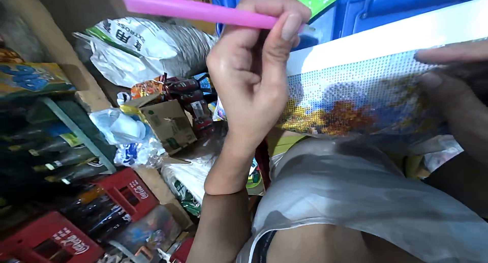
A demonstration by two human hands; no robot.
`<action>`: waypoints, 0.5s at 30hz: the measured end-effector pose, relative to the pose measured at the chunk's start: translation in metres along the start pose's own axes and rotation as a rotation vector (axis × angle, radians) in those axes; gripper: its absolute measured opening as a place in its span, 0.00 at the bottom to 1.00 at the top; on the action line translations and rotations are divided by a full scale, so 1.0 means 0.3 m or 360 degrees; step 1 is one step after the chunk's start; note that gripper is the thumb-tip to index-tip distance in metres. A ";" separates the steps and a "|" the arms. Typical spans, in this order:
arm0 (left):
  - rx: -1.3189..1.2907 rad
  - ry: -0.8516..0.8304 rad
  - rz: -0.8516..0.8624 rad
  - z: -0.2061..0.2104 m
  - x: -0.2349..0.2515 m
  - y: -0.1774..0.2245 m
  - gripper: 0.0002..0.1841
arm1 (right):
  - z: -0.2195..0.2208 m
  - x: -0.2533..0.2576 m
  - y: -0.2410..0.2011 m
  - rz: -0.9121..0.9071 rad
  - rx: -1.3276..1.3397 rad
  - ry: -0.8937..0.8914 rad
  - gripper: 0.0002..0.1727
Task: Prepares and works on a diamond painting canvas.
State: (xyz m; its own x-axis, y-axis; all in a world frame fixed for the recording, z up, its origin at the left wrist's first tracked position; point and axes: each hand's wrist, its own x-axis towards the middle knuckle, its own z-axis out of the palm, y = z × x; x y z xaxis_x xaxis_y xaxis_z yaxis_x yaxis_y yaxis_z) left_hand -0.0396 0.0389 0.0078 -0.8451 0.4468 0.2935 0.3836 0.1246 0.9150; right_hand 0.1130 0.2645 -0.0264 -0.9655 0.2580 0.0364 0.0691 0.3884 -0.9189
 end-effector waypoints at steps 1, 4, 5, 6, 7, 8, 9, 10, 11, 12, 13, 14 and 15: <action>0.0038 0.0016 -0.0010 0.000 0.004 -0.007 0.07 | 0.001 -0.001 0.000 0.0000 0.0006 0.0000 0.14; 0.0246 0.0044 -0.0033 0.000 0.047 -0.020 0.06 | 0.002 0.001 0.000 0.0003 0.0001 0.0006 0.14; 0.0304 0.0031 -0.0038 0.000 0.061 -0.022 0.06 | 0.001 0.000 -0.004 0.0010 -0.0005 0.0002 0.14; 0.0365 0.0007 -0.0047 0.001 0.072 -0.023 0.07 | 0.001 -0.002 -0.004 0.0005 -0.0008 0.0001 0.14; 0.0408 -0.0020 -0.0045 0.005 0.081 -0.026 0.08 | 0.002 -0.003 -0.002 -0.0006 -0.0013 0.0007 0.14; 0.0437 -0.0049 -0.0038 0.009 0.089 -0.030 0.09 | 0.002 -0.004 0.000 -0.0018 -0.0022 0.0012 0.14; 0.0461 -0.0079 -0.0032 0.014 0.094 -0.031 0.09 | 0.002 -0.003 0.000 -0.0022 -0.0014 0.0011 0.14; 0.0475 -0.0104 -0.0025 0.019 0.096 -0.032 0.09 | 0.001 -0.004 -0.001 -0.0022 -0.0010 0.0008 0.14; 0.0481 -0.0121 -0.0013 0.024 0.097 -0.034 0.09 | 0.002 -0.005 -0.002 -0.0029 -0.0015 0.0008 0.15; 0.0479 -0.0133 0.0003 0.027 0.099 -0.038 0.09 | 0.003 -0.007 -0.001 -0.0039 -0.0022 0.0013 0.15; 0.0485 -0.0141 0.0009 0.030 0.097 -0.041 0.09 | 0.004 -0.010 -0.001 -0.0038 -0.0018 0.0011 0.15; 0.0493 -0.0149 0.0016 0.031 0.096 -0.043 0.09 | 0.005 -0.012 -0.001 -0.0033 -0.0017 0.0012 0.15; 0.0504 -0.0158 0.0024 0.032 0.097 -0.045 0.09 | 0.005 -0.013 0.000 -0.0027 -0.0013 0.0014 0.15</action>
State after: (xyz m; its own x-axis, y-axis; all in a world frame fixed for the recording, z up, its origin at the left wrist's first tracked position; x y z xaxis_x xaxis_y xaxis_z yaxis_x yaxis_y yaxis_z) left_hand -0.0657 0.0588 0.0012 -0.8040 0.5331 0.2634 0.5057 0.3799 0.7746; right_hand 0.1163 0.2622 -0.0271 -0.9642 0.2591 0.0558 0.0546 0.4003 -0.9148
